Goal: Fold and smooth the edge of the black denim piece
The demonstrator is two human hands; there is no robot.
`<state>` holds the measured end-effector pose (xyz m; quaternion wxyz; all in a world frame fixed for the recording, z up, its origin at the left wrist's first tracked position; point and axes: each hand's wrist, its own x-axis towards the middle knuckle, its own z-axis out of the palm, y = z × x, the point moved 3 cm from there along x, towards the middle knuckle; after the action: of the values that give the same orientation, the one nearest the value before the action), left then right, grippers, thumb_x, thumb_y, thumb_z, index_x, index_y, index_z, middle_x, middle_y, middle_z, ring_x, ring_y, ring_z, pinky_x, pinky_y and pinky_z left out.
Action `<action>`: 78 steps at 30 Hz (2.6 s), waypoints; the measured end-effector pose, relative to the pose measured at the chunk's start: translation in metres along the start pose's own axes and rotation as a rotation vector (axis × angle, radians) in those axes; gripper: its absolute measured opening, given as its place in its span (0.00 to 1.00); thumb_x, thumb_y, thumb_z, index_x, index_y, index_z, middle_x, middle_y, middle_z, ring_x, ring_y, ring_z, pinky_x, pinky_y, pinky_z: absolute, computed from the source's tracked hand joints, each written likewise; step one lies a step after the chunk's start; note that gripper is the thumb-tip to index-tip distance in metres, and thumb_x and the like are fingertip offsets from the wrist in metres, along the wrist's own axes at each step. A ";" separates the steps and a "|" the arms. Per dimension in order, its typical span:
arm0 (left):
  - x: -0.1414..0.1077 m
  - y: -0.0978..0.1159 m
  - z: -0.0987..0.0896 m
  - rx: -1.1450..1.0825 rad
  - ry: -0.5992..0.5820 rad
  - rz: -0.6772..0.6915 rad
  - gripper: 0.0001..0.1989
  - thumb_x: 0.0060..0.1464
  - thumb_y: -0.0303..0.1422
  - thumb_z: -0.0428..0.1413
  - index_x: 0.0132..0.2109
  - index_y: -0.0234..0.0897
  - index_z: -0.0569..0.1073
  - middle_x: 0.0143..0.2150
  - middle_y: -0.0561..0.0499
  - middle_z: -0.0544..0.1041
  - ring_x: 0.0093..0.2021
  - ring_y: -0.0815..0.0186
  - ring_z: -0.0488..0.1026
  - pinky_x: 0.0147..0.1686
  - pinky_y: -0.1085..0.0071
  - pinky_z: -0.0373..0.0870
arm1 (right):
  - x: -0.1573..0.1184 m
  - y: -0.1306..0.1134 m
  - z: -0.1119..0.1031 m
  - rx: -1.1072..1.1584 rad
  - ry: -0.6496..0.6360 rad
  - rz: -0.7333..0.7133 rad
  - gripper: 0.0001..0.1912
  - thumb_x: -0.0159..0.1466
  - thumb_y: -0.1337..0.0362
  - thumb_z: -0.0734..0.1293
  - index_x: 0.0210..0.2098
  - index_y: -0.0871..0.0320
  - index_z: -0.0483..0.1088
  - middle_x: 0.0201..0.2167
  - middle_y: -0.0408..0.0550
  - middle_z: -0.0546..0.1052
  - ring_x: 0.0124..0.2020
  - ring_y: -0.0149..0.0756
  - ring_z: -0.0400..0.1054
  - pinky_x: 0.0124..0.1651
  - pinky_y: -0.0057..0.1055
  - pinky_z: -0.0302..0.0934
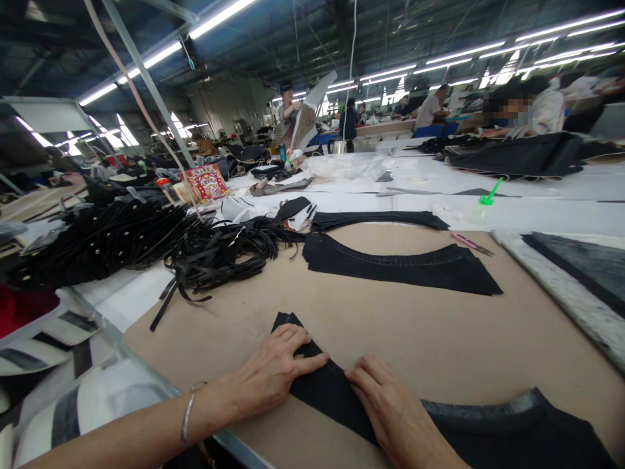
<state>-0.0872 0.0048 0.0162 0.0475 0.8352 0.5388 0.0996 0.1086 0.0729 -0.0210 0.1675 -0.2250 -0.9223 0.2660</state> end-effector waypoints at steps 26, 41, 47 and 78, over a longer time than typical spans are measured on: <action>-0.001 -0.012 0.000 -0.007 0.093 -0.042 0.24 0.54 0.18 0.48 0.54 0.45 0.73 0.48 0.52 0.76 0.57 0.60 0.65 0.66 0.50 0.45 | 0.021 -0.024 0.025 -0.294 0.157 0.149 0.07 0.64 0.74 0.62 0.35 0.56 0.67 0.34 0.49 0.71 0.36 0.42 0.66 0.40 0.39 0.61; 0.011 0.020 0.025 -0.206 0.161 -0.166 0.16 0.60 0.20 0.48 0.44 0.39 0.77 0.37 0.49 0.73 0.39 0.63 0.69 0.40 0.68 0.68 | 0.015 -0.022 0.009 -0.099 0.023 0.256 0.07 0.65 0.74 0.60 0.37 0.57 0.67 0.37 0.50 0.71 0.40 0.43 0.66 0.43 0.40 0.61; 0.001 0.026 0.022 -0.169 0.163 -0.100 0.19 0.61 0.22 0.46 0.54 0.40 0.72 0.43 0.47 0.74 0.45 0.62 0.69 0.48 0.64 0.68 | 0.002 -0.017 0.006 -0.053 0.080 0.156 0.09 0.65 0.74 0.59 0.37 0.56 0.67 0.36 0.47 0.70 0.39 0.41 0.64 0.44 0.40 0.59; 0.012 0.065 0.030 -0.237 0.167 -0.029 0.22 0.59 0.20 0.45 0.56 0.38 0.70 0.47 0.46 0.74 0.47 0.61 0.68 0.49 0.62 0.68 | -0.038 -0.004 -0.009 -0.133 0.003 0.010 0.12 0.65 0.78 0.57 0.41 0.57 0.66 0.39 0.49 0.69 0.41 0.42 0.63 0.47 0.43 0.61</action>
<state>-0.0180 -0.0109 0.0003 0.1023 0.8045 0.5376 0.2309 0.1430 0.0549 -0.0185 0.1521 -0.2405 -0.9365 0.2048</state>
